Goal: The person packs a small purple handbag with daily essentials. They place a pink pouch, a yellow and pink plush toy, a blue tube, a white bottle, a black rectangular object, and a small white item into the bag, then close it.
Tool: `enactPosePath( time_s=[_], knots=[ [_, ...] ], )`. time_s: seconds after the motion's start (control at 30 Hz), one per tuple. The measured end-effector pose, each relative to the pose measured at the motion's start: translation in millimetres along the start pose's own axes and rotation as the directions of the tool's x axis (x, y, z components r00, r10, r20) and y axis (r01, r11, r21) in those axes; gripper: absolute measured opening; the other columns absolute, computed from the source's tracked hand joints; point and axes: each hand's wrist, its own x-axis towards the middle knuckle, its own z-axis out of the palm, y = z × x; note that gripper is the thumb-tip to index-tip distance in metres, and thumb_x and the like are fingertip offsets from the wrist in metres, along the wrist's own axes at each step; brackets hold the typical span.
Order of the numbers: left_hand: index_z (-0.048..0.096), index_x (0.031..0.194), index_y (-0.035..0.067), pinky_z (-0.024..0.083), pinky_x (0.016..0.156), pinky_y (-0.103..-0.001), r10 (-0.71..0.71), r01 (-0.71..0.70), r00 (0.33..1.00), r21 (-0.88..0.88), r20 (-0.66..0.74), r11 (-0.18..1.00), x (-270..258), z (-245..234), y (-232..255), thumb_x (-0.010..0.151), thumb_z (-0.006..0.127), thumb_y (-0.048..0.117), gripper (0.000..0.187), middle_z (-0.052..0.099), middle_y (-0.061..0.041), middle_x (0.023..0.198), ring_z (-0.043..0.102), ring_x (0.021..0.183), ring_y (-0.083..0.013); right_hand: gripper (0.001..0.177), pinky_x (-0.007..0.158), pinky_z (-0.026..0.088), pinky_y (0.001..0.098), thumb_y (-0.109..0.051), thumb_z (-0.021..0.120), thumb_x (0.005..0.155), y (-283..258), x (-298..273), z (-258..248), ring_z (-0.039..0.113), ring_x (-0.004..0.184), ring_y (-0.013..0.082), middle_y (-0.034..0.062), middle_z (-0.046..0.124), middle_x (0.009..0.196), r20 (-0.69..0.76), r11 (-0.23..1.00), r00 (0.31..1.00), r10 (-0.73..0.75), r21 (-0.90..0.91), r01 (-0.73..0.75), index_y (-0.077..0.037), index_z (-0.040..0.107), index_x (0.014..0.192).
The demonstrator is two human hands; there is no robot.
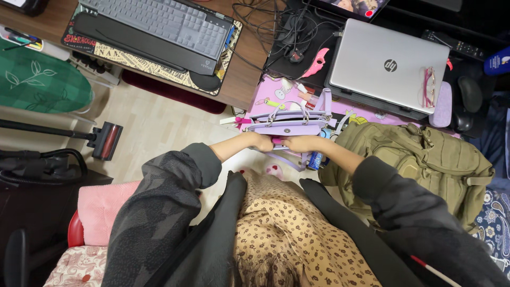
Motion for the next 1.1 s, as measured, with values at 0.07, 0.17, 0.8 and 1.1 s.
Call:
enactPosePath(
  time_s=[0.07, 0.17, 0.8, 1.1],
  knots=[
    [0.062, 0.133, 0.005, 0.046, 0.102, -0.045, -0.024, 0.025, 0.998, -0.013, 0.054, 1.0, 10, 5, -2, 0.098, 0.04, 0.036, 0.051, 0.061, -0.02, 0.135, 0.059, 0.123, -0.0352, 0.043, 0.103, 0.047, 0.0408, -0.033, 0.043, 0.106, 15, 7, 6, 0.063, 0.115, 0.0324, 0.0177, 0.068, 0.127, 0.095, 0.959, 0.987, 0.13, 0.24, -0.149, -0.011, 0.063, 0.137],
    [0.059, 0.136, 0.005, 0.044, 0.105, -0.044, -0.05, 0.053, 0.994, -0.022, 0.098, 0.998, 20, 11, -8, 0.099, 0.038, 0.039, 0.055, 0.059, -0.02, 0.139, 0.056, 0.127, -0.0348, 0.049, 0.105, 0.045, 0.0384, -0.042, 0.046, 0.104, 20, 10, 5, 0.062, 0.118, 0.0281, 0.0143, 0.067, 0.133, 0.257, 0.839, 0.912, 0.321, 0.369, -0.399, -0.01, 0.062, 0.138],
    [0.048, 0.148, 0.005, 0.044, 0.11, -0.043, 0.13, -0.136, 0.988, -0.074, -0.083, 0.988, -31, -2, -4, 0.104, 0.035, 0.057, 0.069, 0.06, -0.025, 0.14, 0.058, 0.13, -0.0402, 0.031, 0.082, 0.059, 0.0315, -0.027, 0.063, 0.099, -27, -187, -88, 0.075, 0.091, 0.0165, 0.0093, 0.08, 0.101, -0.035, 0.595, 0.899, 0.437, 0.76, -0.26, -0.002, 0.076, 0.111],
    [0.055, 0.14, 0.007, 0.046, 0.107, -0.044, 0.085, -0.089, 0.996, -0.112, -0.039, 0.99, -50, -9, 6, 0.102, 0.036, 0.059, 0.067, 0.065, -0.023, 0.133, 0.06, 0.126, -0.0388, 0.049, 0.074, 0.06, 0.0426, -0.035, 0.067, 0.097, 1, -133, 101, 0.074, 0.084, 0.0388, 0.027, 0.073, 0.091, -0.128, 0.376, 0.378, 0.917, 0.592, -0.713, 0.005, 0.056, 0.123]
  ],
)
